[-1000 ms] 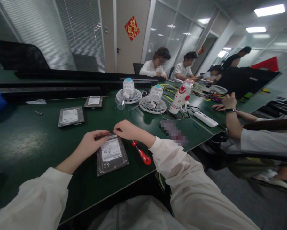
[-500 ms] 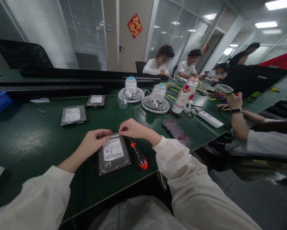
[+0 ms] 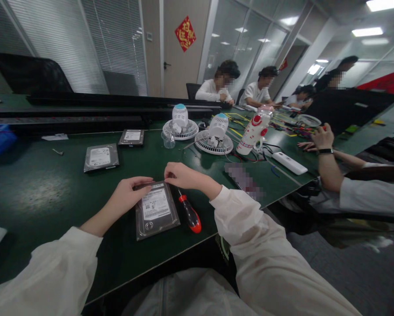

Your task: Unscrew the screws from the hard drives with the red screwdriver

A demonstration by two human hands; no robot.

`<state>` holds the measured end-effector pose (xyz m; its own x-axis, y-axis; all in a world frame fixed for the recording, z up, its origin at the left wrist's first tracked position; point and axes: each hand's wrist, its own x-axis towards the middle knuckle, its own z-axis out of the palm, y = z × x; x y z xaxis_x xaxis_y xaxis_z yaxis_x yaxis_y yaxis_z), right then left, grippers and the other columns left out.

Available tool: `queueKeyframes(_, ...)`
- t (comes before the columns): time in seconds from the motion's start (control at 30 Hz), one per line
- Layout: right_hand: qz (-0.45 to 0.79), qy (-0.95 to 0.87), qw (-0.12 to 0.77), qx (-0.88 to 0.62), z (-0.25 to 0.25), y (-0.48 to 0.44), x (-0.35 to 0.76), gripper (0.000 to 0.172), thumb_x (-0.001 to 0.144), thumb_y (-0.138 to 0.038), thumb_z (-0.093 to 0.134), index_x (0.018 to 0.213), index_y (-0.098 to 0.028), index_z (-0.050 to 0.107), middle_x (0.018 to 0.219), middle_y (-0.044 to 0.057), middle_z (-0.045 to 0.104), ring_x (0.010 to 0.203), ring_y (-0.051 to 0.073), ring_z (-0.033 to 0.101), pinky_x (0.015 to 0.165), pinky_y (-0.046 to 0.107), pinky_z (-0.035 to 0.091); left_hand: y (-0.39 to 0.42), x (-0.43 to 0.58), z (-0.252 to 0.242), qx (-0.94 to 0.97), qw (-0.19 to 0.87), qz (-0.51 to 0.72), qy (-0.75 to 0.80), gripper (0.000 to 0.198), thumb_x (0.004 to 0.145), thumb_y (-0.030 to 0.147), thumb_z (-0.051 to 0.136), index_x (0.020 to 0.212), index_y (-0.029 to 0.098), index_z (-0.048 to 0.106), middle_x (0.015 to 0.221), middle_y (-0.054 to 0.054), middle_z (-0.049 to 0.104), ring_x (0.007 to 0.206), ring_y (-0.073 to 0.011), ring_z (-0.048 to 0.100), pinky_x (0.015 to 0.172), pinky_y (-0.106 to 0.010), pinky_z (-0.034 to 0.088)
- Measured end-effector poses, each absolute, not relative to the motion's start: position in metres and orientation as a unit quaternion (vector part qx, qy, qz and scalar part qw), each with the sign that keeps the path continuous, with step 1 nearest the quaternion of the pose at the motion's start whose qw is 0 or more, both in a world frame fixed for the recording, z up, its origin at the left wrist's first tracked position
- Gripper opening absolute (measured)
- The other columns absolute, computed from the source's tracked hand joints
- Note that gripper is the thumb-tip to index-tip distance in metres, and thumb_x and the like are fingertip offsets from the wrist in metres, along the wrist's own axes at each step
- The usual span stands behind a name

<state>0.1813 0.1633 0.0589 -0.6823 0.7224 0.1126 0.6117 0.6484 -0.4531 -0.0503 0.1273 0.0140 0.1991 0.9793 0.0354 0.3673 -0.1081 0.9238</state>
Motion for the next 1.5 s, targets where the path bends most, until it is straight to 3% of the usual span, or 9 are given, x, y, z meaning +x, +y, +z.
queueKeyframes(0.33, 0.177, -0.904, 0.086, -0.379, 0.061, 0.161, 0.178, 0.01, 0.095, -0.01, 0.054, 0.087, -0.013, 0.059, 0.096, 0.008, 0.06, 0.091, 0.017, 0.053, 0.09, 0.033, 0.046, 0.129, -0.053, 0.009, 0.648, 0.422, 0.353, 0.527, 0.045, 0.071, 0.044, 0.079, 0.111, 0.022, 0.08, 0.112, -0.009, 0.08, 0.104, -0.031, 0.073, 0.083, -0.041, 0.062)
queueKeyframes(0.83, 0.215, -0.895, 0.019, -0.391, 0.064, 0.171, 0.176, 0.007, 0.096, -0.014, 0.054, 0.09, -0.014, 0.057, 0.096, 0.006, 0.064, 0.079, 0.013, 0.054, 0.073, 0.025, 0.044, 0.128, -0.053, 0.01, 0.687, 0.384, 0.319, 0.528, 0.051, 0.073, 0.053, 0.079, 0.115, 0.024, 0.078, 0.113, -0.008, 0.079, 0.102, -0.0304, 0.073, 0.085, -0.041, 0.061)
queueKeyframes(1.07, 0.206, -0.897, 0.018, -0.39, 0.067, 0.168, 0.176, 0.008, 0.098, -0.016, 0.052, 0.092, -0.014, 0.058, 0.099, 0.008, 0.065, 0.079, 0.013, 0.056, 0.072, 0.026, 0.044, 0.129, -0.055, 0.007, 0.689, 0.379, 0.312, 0.533, 0.05, 0.074, 0.054, 0.077, 0.115, 0.025, 0.078, 0.114, -0.008, 0.079, 0.103, -0.0309, 0.073, 0.082, -0.04, 0.061)
queueKeyframes(1.3, 0.18, -0.908, 0.015, -0.378, 0.067, 0.164, 0.17, 0.011, 0.097, -0.008, 0.048, 0.094, -0.011, 0.058, 0.106, 0.015, 0.066, 0.095, 0.019, 0.057, 0.091, 0.034, 0.046, 0.127, -0.053, 0.012, 0.695, 0.36, 0.309, 0.541, 0.05, 0.075, 0.054, 0.076, 0.115, 0.024, 0.079, 0.109, -0.008, 0.079, 0.097, -0.0299, 0.072, 0.079, -0.039, 0.06)
queueKeyframes(1.5, 0.195, -0.902, 0.016, -0.385, 0.064, 0.168, 0.174, 0.01, 0.099, -0.015, 0.05, 0.097, -0.011, 0.059, 0.108, 0.013, 0.065, 0.092, 0.019, 0.058, 0.087, 0.033, 0.047, 0.127, -0.055, 0.01, 0.692, 0.371, 0.301, 0.542, 0.049, 0.077, 0.053, 0.076, 0.117, 0.025, 0.078, 0.109, -0.007, 0.079, 0.096, -0.0287, 0.072, 0.075, -0.037, 0.06)
